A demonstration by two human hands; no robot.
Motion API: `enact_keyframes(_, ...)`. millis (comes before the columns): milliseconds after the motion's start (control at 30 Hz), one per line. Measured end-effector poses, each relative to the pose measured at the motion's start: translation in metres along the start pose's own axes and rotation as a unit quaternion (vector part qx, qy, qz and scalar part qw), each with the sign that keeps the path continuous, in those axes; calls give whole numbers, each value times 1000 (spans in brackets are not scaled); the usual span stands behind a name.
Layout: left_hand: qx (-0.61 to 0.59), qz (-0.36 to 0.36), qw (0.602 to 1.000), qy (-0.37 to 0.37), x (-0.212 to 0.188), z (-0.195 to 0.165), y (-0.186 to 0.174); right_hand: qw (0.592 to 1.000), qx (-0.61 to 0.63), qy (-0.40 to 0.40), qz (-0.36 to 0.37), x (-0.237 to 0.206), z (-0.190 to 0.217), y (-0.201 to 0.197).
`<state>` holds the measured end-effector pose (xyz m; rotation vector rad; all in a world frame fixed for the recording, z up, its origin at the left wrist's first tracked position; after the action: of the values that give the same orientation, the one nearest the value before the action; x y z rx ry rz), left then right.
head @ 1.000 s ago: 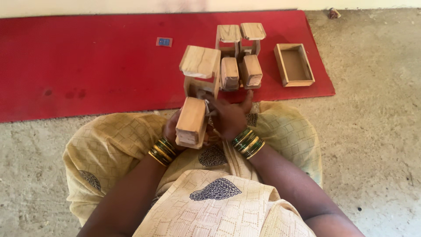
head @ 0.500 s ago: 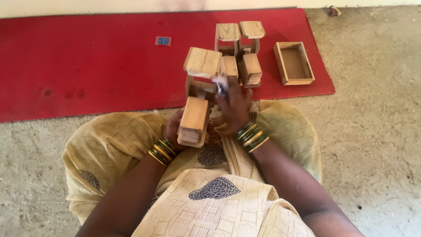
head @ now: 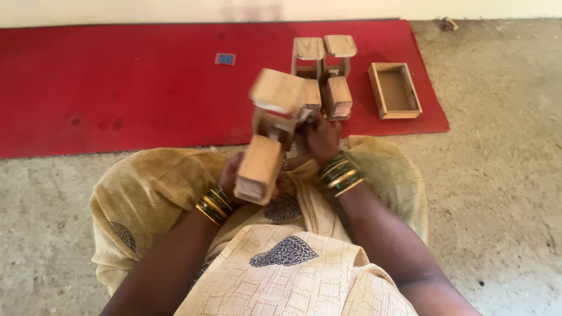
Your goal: The person sits on the floor and wipes the inside and outside of small wooden boxes with a white cloth. They handle each box one at a time, turning them over to clean all surfaces, then place them back into a larger wooden container.
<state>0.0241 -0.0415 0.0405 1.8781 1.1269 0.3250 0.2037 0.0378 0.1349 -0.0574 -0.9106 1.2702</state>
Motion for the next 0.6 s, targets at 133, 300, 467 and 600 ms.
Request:
enact_keyframes(133, 51, 10, 999, -1, -6, 4, 8, 790, 530, 302, 56, 1, -27, 16)
enact_keyframes(300, -41, 30, 997, -50, 5, 26, 12, 850, 399, 343, 3, 11, -51, -7)
enact_keyframes(467, -46, -90, 995, 2, 14, 31, -7, 838, 452, 303, -48, 14, -64, -34)
enact_keyframes(600, -27, -161, 986, -36, 20, 27, -13, 981, 178, 17, 81, 3, -23, -10)
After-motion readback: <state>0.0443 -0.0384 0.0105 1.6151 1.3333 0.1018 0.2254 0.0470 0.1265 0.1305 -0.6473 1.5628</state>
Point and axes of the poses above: each hand's wrist, its own x-axis towards the middle knuckle, its own y-axis out of the palm, z = x × y, the point moved 6 cm from there along x, towards the middle knuckle, and after that the axes turned 8 degrees about -z, right-handed, at the moved point
